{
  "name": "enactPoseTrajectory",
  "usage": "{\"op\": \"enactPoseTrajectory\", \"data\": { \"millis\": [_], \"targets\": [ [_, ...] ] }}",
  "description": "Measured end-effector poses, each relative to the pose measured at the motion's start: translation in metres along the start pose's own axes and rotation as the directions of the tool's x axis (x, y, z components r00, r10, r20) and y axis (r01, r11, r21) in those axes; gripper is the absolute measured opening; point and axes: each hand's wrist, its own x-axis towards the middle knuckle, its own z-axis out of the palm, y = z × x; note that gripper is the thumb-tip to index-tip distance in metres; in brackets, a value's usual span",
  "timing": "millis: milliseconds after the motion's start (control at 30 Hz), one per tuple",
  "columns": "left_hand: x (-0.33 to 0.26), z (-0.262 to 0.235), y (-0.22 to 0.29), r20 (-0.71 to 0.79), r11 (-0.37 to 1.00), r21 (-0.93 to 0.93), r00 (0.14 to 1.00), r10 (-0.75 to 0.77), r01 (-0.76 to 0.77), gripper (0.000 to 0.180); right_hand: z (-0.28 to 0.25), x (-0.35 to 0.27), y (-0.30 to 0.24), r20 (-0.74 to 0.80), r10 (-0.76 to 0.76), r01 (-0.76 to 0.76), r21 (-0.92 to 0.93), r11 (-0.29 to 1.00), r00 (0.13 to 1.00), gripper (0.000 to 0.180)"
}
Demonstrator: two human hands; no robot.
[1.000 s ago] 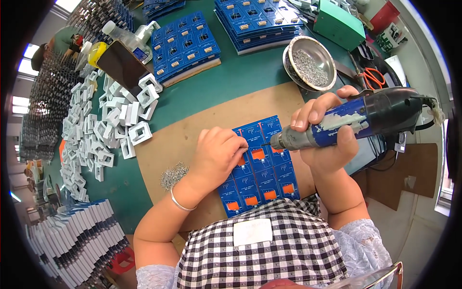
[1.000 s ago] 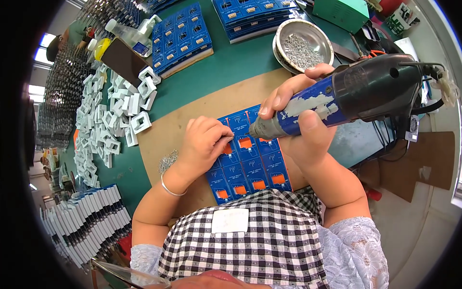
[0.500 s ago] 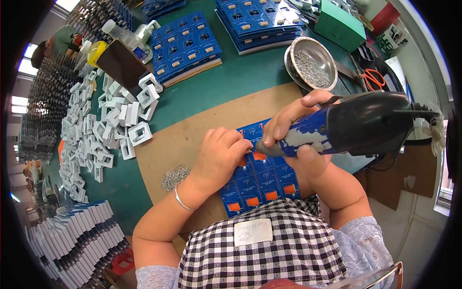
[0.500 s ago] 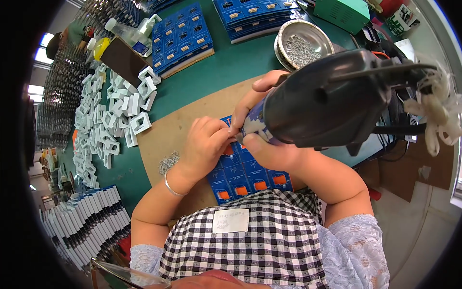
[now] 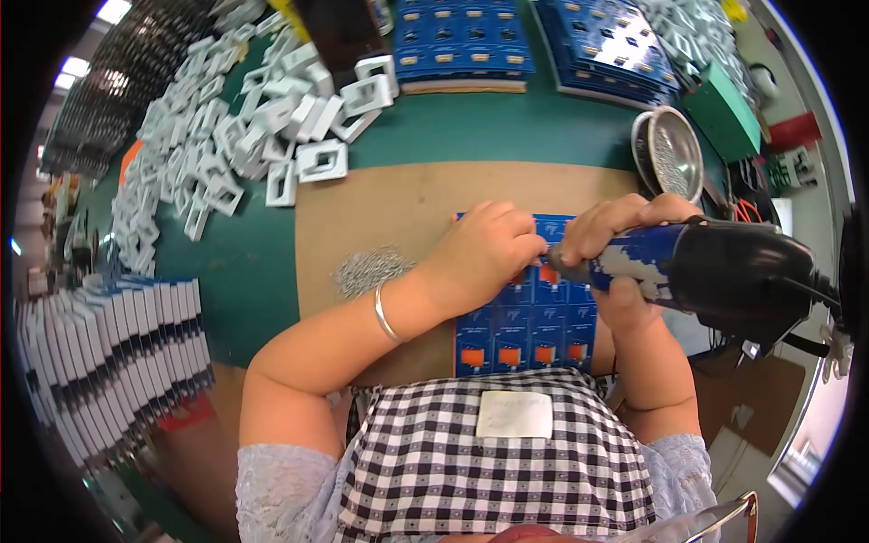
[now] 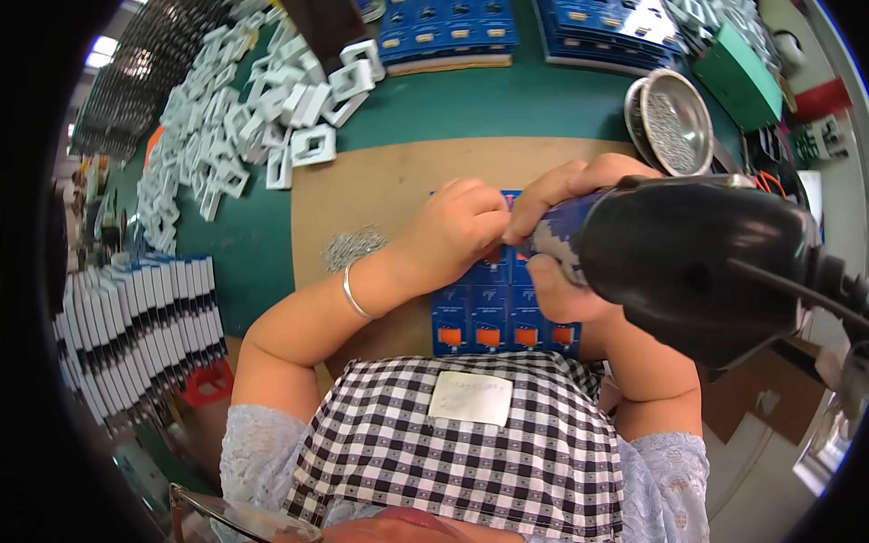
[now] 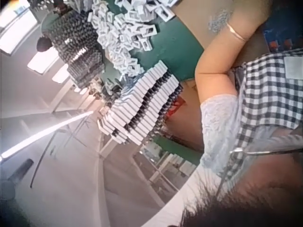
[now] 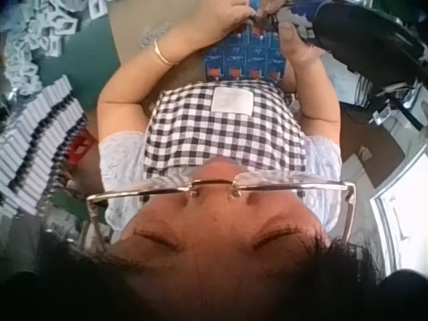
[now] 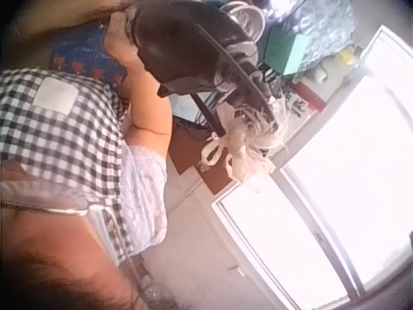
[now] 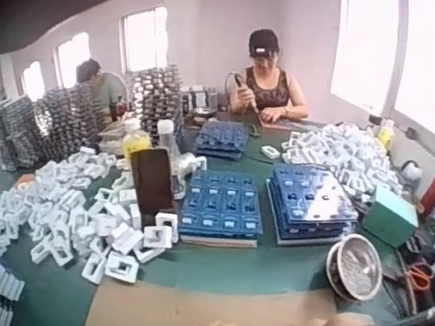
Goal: The person assembles small electronic components by placing circuit boards into a jig, then securing them with screws using an electric screwdriver.
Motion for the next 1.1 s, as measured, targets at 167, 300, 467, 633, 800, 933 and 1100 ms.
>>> {"op": "enactPoseTrajectory", "data": {
  "millis": [167,300,467,633,800,933,1100],
  "targets": [
    [-0.023,-0.038,-0.012,-0.105,0.997,0.017,0.992,-0.077,0.079,0.017,0.012,0.004,0.006,-0.051,0.086,-0.090,-0.082,0.993,0.995,0.058],
    [-0.074,-0.083,-0.029,-0.251,0.885,0.196,0.894,-0.372,0.423,0.010,0.016,0.005,0.008,-0.106,0.147,-0.151,-0.035,0.988,0.983,0.058],
    [-0.095,-0.074,-0.018,-0.206,0.836,0.177,0.850,-0.485,0.520,0.008,0.005,0.002,0.011,-0.049,0.070,-0.069,0.032,0.997,0.996,0.057],
    [-0.086,-0.060,-0.010,-0.192,0.815,0.279,0.861,-0.471,0.508,0.006,-0.002,-0.003,0.009,-0.315,0.121,-0.067,0.175,0.982,0.941,0.054],
    [-0.085,-0.064,-0.007,-0.103,0.786,0.396,0.873,-0.477,0.476,0.008,-0.021,-0.011,-0.001,-0.502,0.215,-0.073,0.288,0.955,0.838,0.044],
    [-0.069,-0.061,-0.003,-0.083,0.860,0.354,0.928,-0.363,0.368,0.011,-0.034,-0.025,-0.030,-0.583,0.159,0.041,0.315,0.948,0.797,0.047],
    [0.000,-0.019,0.019,-0.073,0.991,0.080,0.992,-0.100,0.106,0.013,-0.044,-0.036,-0.045,-0.632,0.029,0.109,0.179,0.978,0.775,0.049]
  ]
}}
